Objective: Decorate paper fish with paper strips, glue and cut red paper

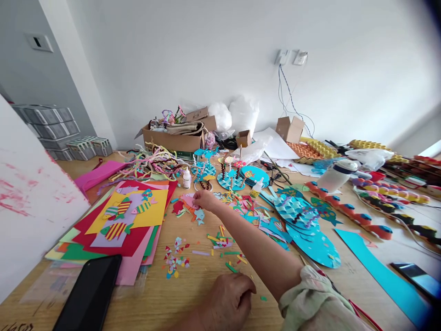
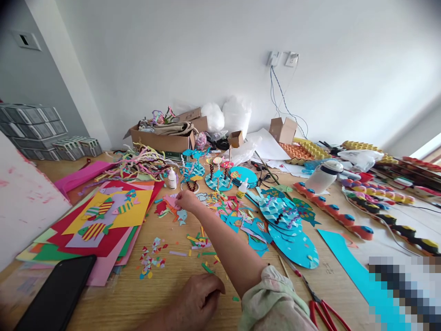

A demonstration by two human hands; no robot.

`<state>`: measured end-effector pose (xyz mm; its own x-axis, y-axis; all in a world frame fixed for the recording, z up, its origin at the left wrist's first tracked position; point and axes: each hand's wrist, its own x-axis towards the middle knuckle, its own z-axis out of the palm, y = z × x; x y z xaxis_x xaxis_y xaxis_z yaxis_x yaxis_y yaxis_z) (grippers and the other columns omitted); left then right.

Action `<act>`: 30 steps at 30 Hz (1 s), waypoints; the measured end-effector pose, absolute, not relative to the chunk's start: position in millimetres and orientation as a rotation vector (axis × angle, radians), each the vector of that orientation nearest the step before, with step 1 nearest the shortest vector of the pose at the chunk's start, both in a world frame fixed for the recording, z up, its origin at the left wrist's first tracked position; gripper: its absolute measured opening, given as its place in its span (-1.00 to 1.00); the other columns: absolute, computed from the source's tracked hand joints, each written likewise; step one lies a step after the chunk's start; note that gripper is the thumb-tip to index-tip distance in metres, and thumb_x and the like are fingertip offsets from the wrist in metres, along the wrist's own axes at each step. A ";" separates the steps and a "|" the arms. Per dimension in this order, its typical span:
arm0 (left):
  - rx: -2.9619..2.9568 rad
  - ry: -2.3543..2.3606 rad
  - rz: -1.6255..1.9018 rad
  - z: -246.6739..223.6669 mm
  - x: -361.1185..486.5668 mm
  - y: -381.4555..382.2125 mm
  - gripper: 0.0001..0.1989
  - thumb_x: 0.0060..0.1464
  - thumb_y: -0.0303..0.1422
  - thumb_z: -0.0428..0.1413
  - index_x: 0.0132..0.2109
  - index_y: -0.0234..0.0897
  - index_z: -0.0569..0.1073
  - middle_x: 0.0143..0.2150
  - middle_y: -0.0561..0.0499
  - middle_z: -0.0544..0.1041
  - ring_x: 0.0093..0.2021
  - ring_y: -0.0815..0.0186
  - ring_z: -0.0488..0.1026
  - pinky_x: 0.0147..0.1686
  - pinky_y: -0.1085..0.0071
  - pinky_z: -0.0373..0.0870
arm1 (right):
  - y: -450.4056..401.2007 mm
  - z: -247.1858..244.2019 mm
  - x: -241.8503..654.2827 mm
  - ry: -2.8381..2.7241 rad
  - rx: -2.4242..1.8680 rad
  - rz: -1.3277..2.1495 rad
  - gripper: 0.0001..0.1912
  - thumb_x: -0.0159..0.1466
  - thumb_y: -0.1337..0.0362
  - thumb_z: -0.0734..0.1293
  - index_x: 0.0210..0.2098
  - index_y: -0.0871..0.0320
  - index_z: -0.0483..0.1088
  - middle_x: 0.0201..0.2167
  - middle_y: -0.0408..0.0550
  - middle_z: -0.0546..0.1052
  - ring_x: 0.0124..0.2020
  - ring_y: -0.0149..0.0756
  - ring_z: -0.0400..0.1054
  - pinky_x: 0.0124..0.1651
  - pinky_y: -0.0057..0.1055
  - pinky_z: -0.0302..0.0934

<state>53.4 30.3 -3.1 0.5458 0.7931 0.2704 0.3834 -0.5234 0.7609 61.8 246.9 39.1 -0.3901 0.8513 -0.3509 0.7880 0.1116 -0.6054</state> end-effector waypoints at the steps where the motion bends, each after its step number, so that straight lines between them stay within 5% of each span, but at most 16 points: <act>1: 2.133 0.946 0.806 -3.3 53.8 30.6 -0.67 -0.16 -0.67 -0.05 -0.28 -0.35 0.51 -0.35 -0.08 0.59 -0.32 0.26 0.52 -0.29 0.47 0.39 | 247.4 38.8 61.9 -2.279 -1.687 1.140 -0.69 0.29 0.22 0.24 -0.01 0.20 0.29 -0.04 0.01 0.39 -0.13 -0.23 0.35 -0.12 -0.18 0.30; 30: 2.113 0.976 0.756 -4.0 55.0 31.4 -0.68 -0.11 -0.64 -0.05 -0.26 -0.31 0.50 -0.33 -0.06 0.59 -0.29 0.27 0.51 -0.27 0.46 0.38 | 268.6 42.0 96.0 -2.197 -1.581 0.880 -0.68 0.27 0.22 0.26 -0.01 0.21 0.31 -0.02 0.00 0.38 -0.12 -0.21 0.35 -0.15 -0.21 0.31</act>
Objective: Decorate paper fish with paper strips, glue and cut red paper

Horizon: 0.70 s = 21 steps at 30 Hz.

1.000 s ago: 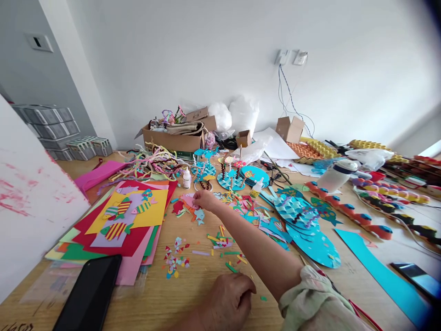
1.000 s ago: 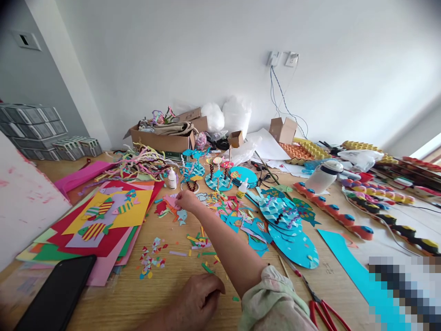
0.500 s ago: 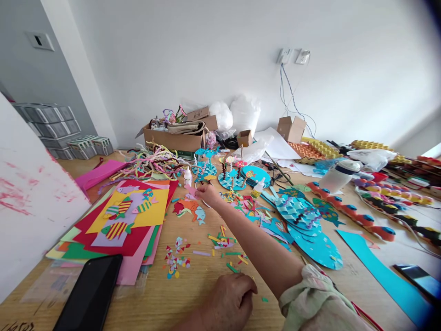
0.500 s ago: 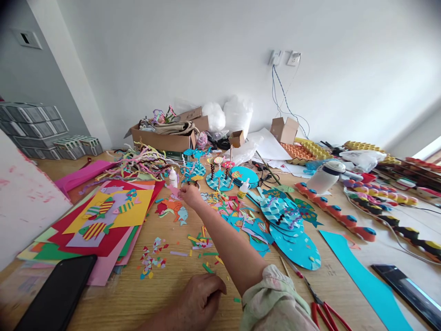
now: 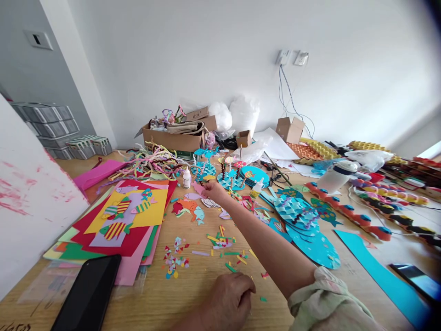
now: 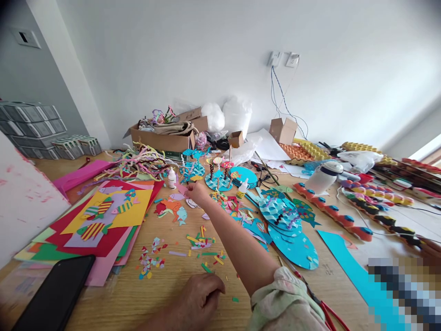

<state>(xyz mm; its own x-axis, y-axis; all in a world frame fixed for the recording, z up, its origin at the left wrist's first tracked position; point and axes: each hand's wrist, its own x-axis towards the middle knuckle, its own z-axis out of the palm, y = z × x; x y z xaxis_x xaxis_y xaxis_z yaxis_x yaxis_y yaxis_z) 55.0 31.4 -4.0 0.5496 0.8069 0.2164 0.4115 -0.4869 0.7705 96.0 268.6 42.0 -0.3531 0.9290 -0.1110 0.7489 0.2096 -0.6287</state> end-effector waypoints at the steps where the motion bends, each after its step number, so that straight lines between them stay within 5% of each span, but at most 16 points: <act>1: 2.115 0.979 0.753 -4.1 55.2 31.6 -0.68 -0.12 -0.64 -0.05 -0.26 -0.31 0.50 -0.32 -0.05 0.59 -0.29 0.28 0.51 -0.27 0.45 0.38 | 268.7 42.3 96.7 -2.210 -1.583 0.883 -0.68 0.27 0.22 0.26 -0.01 0.21 0.31 -0.02 0.00 0.38 -0.12 -0.21 0.35 -0.15 -0.21 0.31; 11: 2.132 0.973 0.710 -1.3 55.7 33.9 -0.67 -0.14 -0.65 -0.05 -0.26 -0.34 0.50 -0.32 -0.10 0.59 -0.29 0.24 0.52 -0.27 0.43 0.40 | 254.1 45.0 73.4 -2.532 -1.581 0.934 -0.71 0.29 0.21 0.24 -0.03 0.19 0.31 -0.04 -0.01 0.39 -0.13 -0.23 0.35 -0.13 -0.20 0.30; 21: 2.141 0.951 0.694 -9.3 59.3 34.8 -0.71 -0.11 -0.61 -0.04 -0.28 -0.33 0.51 -0.33 -0.10 0.60 -0.32 0.24 0.53 -0.32 0.46 0.41 | 269.6 46.1 64.4 -2.637 -1.791 0.409 -0.69 0.28 0.22 0.25 -0.01 0.19 0.30 -0.03 0.03 0.38 -0.11 -0.23 0.34 -0.10 -0.19 0.29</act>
